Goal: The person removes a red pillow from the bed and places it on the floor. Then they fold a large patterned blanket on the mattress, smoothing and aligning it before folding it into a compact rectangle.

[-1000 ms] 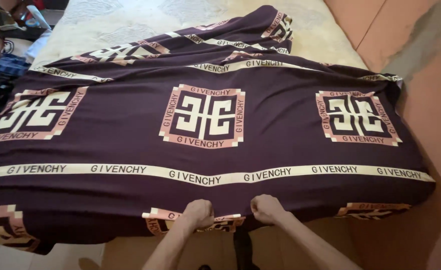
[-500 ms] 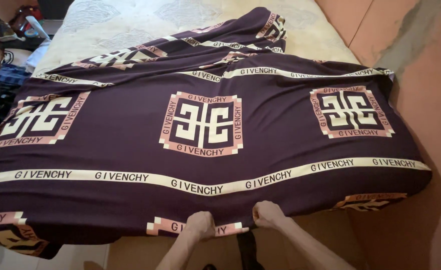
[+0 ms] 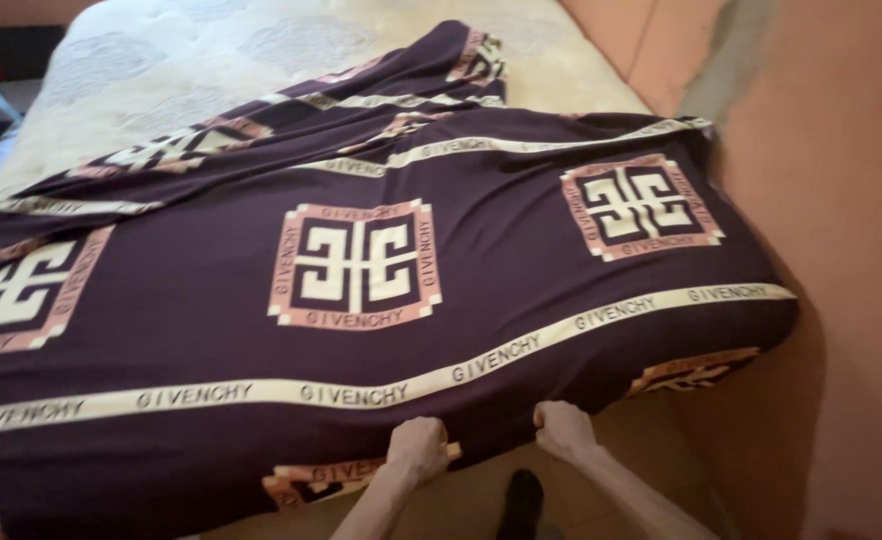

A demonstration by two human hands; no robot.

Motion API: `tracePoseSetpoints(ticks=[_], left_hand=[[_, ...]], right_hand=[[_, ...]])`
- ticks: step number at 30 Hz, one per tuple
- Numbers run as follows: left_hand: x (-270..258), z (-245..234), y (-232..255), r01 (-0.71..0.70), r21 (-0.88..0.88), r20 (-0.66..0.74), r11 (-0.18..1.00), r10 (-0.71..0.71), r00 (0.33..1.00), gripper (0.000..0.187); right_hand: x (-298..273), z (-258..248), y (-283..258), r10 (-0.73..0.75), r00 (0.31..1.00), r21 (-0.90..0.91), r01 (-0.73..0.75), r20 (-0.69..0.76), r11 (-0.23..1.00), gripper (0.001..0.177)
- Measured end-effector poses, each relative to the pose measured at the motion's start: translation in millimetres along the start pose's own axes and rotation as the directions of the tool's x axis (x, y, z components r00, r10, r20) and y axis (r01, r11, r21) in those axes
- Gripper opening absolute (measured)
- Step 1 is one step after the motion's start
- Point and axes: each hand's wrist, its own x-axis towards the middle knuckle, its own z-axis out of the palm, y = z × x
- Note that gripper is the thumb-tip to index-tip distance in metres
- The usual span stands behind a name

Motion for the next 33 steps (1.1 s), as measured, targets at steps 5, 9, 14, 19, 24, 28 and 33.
tracePoseSetpoints(ticks=[5, 9, 14, 19, 24, 28, 33], left_hand=[[35.2, 1.7, 55.5, -0.112, 0.023, -0.230, 0.993, 0.115, 0.966, 0.020], [45.1, -15.6, 115.6, -0.089, 0.018, -0.176, 0.996, 0.091, 0.980, 0.018], [95.1, 3.1, 178.6, -0.059, 0.028, -0.214, 0.998, 0.064, 0.975, 0.018], [138.4, 25.0, 232.8, 0.021, 0.112, -0.188, 0.993, 0.001, 0.982, 0.027], [158.3, 39.5, 244.5, 0.037, 0.416, -0.210, 0.909, 0.057, 0.976, 0.031], [173.7, 55.3, 238.4, 0.051, 0.530, -0.190, 0.846, 0.059, 0.980, 0.027], [188.5, 59.6, 225.4, 0.023, 0.581, -0.203, 0.814, 0.117, 0.972, 0.015]], right_hand=[[26.6, -22.1, 64.8, 0.035, 0.983, 0.025, -0.031, -0.183, 0.999, 0.011], [71.2, -22.2, 137.3, -0.070, 0.950, -0.058, 0.054, -0.305, 0.997, 0.013], [100.3, -60.3, 197.4, -0.256, 0.925, -0.265, 0.181, -0.282, 0.947, 0.020], [119.2, -87.8, 233.5, -0.316, 0.917, -0.415, 0.195, -0.245, 0.889, 0.043], [147.0, -84.1, 245.7, -0.348, 0.912, -0.569, 0.171, -0.218, 0.804, 0.048], [165.2, -72.9, 261.5, -0.480, 0.839, -0.642, 0.223, -0.256, 0.734, 0.052], [157.9, -89.7, 257.4, -0.520, 0.824, -0.605, 0.302, -0.222, 0.737, 0.014]])
